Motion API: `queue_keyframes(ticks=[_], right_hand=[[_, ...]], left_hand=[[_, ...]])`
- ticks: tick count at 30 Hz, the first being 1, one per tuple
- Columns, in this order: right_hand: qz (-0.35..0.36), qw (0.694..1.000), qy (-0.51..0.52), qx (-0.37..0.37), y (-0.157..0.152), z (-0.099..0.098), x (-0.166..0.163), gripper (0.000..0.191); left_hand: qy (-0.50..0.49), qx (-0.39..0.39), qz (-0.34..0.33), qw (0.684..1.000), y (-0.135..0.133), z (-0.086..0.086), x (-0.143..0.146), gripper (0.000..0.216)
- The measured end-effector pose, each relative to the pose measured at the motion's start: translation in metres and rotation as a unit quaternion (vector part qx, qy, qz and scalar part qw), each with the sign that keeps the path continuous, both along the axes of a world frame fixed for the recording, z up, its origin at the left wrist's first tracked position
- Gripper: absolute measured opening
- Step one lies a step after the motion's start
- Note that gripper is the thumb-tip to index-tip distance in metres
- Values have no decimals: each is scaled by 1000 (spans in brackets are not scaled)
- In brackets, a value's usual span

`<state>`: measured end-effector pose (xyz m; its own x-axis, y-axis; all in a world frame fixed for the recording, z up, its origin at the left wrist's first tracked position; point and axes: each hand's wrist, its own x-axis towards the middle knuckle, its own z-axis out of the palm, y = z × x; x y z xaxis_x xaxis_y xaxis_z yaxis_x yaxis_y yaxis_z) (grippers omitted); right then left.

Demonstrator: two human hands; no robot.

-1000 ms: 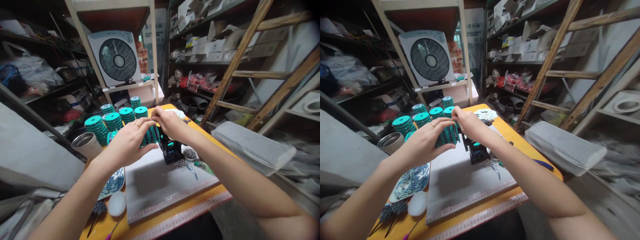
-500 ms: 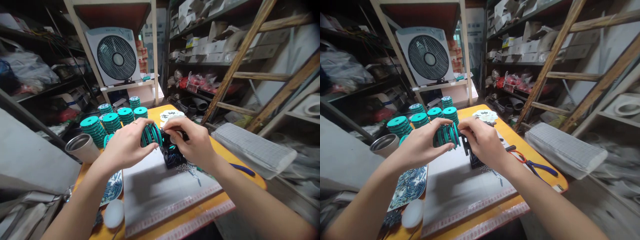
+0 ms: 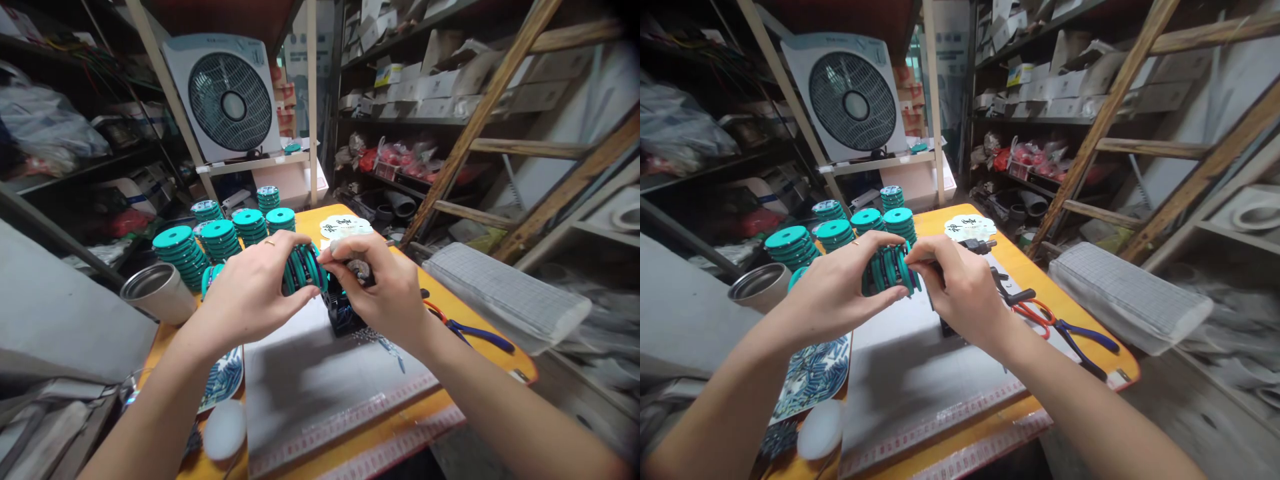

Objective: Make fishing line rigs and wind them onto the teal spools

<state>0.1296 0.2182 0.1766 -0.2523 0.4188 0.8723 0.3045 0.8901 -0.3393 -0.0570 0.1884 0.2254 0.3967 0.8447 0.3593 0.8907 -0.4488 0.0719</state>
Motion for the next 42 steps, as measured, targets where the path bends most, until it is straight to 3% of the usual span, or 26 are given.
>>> queue_keyframes(ticks=[5, 13, 22, 34, 36, 38, 40, 42], right_hand=[[-1, 998, -66, -1, 2, 8, 7, 25], [19, 984, -175, 18, 5, 25, 19, 16], [-8, 973, -202, 113, 2, 16, 19, 18], [28, 955, -239, 173, 1, 11, 17, 19], [47, 973, -191, 120, 2, 8, 18, 19], [52, 994, -100, 4, 1, 7, 17, 15], [48, 989, -35, -132, 1, 10, 14, 11], [55, 970, -38, -235, 3, 15, 12, 16]], left_hand=[[26, 46, 11, 999, 2, -6, 2, 66], [69, 73, 31, 994, 1, -8, 7, 48], [49, 47, 20, 998, 1, -5, 5, 47], [43, 67, 24, 997, 1, -8, 5, 43], [39, 63, 25, 997, 1, -8, 5, 44], [39, 55, 25, 997, 0, -7, 5, 46], [44, 55, 27, 997, 0, -7, 5, 48], [52, 62, 29, 996, 0, -7, 4, 49]])
